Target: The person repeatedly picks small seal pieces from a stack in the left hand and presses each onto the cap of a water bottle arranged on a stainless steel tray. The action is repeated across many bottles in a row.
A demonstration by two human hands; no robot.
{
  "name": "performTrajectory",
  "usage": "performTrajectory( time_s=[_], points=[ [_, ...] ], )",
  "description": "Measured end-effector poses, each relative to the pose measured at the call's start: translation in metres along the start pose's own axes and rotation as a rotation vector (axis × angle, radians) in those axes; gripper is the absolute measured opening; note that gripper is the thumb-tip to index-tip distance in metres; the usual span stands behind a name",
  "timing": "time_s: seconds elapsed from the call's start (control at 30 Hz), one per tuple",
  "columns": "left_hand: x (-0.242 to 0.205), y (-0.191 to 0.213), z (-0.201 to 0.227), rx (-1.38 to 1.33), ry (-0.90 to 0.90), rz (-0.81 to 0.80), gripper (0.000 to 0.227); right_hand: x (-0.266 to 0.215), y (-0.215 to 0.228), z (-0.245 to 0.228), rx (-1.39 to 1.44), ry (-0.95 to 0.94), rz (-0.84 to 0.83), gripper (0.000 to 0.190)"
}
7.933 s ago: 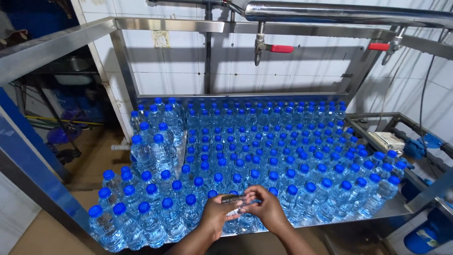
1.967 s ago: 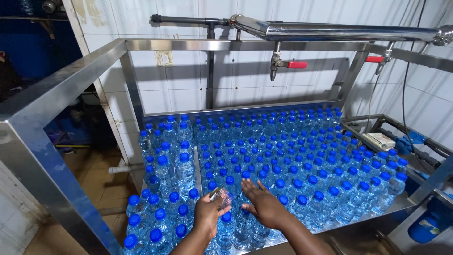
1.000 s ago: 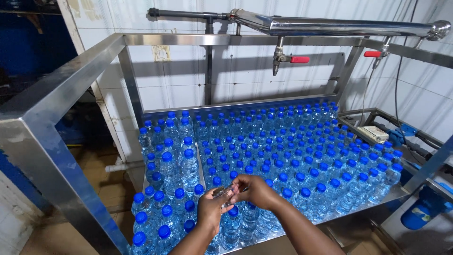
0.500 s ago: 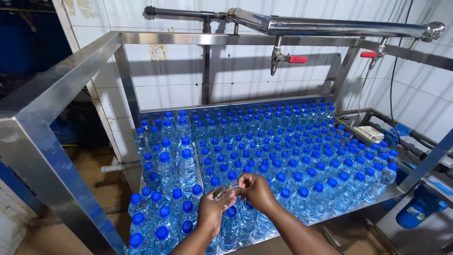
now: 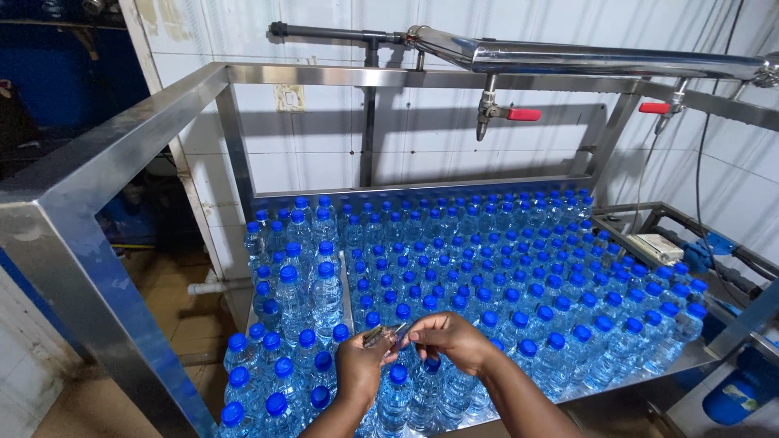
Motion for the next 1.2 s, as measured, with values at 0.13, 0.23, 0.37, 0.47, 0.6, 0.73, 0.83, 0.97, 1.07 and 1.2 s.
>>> performTrajectory(
  time_s=[0.13, 0.23, 0.37, 0.47, 0.6, 0.73, 0.83, 0.97, 1.07, 1.2],
  points=[
    [0.004, 0.003, -0.008, -0.034, 0.025, 0.023, 0.027, -0.013, 0.002, -0.039, -0.227, -0.138, 0.124, 0.035],
    [0.002, 0.007, -0.006, -0.115, 0.094, 0.027, 0.044, 0.011, 0.062, -0.03, -0.559, -0.16, 0.615, 0.029],
    [-0.003, 0.012, 0.0, -0.133, 0.168, 0.074, 0.041, 0.076, 0.117, 0.007, -0.963, 0.03, 0.604, 0.022],
    [-0.001, 0.013, -0.003, -0.149, 0.184, 0.081, 0.041, 0.099, 0.116, 0.014, -1.08, 0.069, 0.543, 0.018],
    [-0.005, 0.013, 0.003, -0.168, 0.206, 0.093, 0.045, 0.128, 0.121, 0.032, -1.087, 0.15, 0.505, 0.026],
    [-0.002, 0.015, 0.001, -0.156, 0.187, 0.087, 0.042, 0.1, 0.102, 0.008, -0.814, -0.045, 0.552, 0.017],
    [-0.002, 0.015, 0.005, -0.166, 0.188, 0.093, 0.042, 0.103, 0.117, 0.007, -0.898, 0.004, 0.518, 0.014],
    [-0.004, 0.015, 0.008, -0.134, 0.195, 0.086, 0.044, 0.097, 0.13, 0.008, -0.901, -0.122, 0.549, 0.018],
    [-0.001, 0.012, 0.004, -0.146, 0.191, 0.077, 0.043, 0.105, 0.132, 0.019, -0.81, -0.018, 0.498, 0.016],
    [-0.001, 0.01, 0.002, -0.147, 0.194, 0.073, 0.045, 0.116, 0.126, 0.025, -0.846, 0.099, 0.485, 0.015]
  ],
)
Point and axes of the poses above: each hand's wrist, its own x-axis towards the middle knuckle, its own y-axis out of the back of the hand, z = x × y, the point moved 6 cm from there along x, towards the middle knuckle, and after that the axes turned 5 degrees about -y, right-handed, at the moved point
